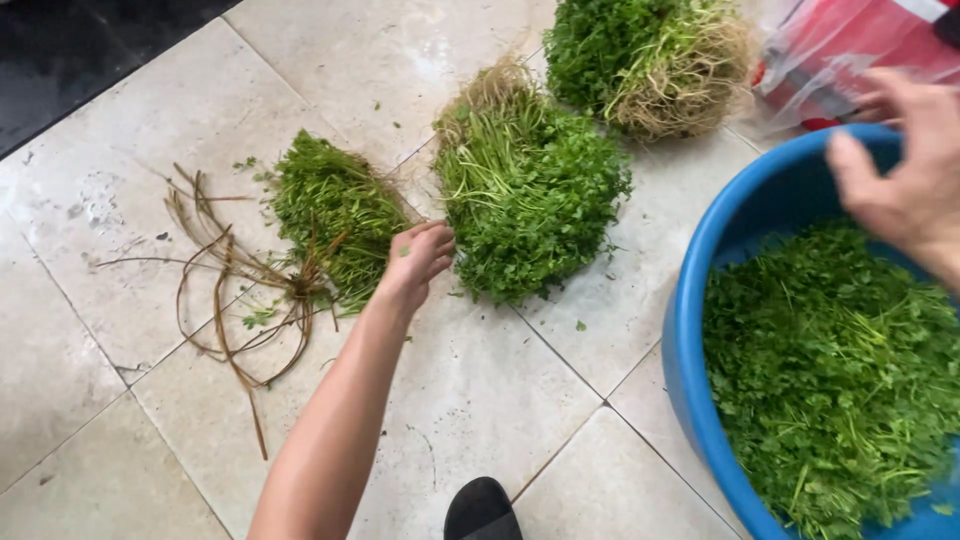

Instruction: Chopping bundles of fresh herbs (cilantro) and placing them into a large basin while working on a tiled floor.

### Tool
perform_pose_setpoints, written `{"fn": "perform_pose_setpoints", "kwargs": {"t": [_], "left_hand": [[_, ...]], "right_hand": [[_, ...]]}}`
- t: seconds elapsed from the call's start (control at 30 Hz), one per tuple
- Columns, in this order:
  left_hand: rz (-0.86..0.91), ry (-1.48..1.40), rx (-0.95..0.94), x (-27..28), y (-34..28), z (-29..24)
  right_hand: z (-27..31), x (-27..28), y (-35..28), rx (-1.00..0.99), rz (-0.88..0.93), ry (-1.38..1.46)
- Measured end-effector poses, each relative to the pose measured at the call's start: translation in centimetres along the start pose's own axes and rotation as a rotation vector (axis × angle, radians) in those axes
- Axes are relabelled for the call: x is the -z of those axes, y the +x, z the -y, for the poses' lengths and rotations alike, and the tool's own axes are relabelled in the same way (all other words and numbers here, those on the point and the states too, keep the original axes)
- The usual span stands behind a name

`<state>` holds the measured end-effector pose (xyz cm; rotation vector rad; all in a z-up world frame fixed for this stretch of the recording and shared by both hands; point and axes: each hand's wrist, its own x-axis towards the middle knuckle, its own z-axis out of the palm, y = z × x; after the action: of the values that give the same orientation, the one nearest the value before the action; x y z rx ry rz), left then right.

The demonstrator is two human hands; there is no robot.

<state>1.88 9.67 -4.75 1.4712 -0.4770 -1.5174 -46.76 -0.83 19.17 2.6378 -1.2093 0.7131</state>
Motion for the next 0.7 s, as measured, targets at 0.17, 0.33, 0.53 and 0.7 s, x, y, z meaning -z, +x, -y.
{"fn": "perform_pose_setpoints", "kwargs": {"t": [0.17,0.33,0.53,0.7], "left_hand": [[-0.262,0.131,-0.212,-3.5,2.6,0.8],[-0.433,0.332,-0.135,-5.4,-0.4,-2.2],[-0.311,0.255,-0.111,-6.0,1.3,-1.0],[-0.367,0.354,-0.347,-7.2,3.0,-1.0]], "right_hand": [[11.2,-12.9,7.7,0.136,0.183,0.172],[12.2,-23.5,12.5,0.329,0.221,0.051],[14.5,-25.1,15.9,-0.312,0.639,0.154],[13.7,-29.2,14.9,-0.572,0.503,0.274]]}}
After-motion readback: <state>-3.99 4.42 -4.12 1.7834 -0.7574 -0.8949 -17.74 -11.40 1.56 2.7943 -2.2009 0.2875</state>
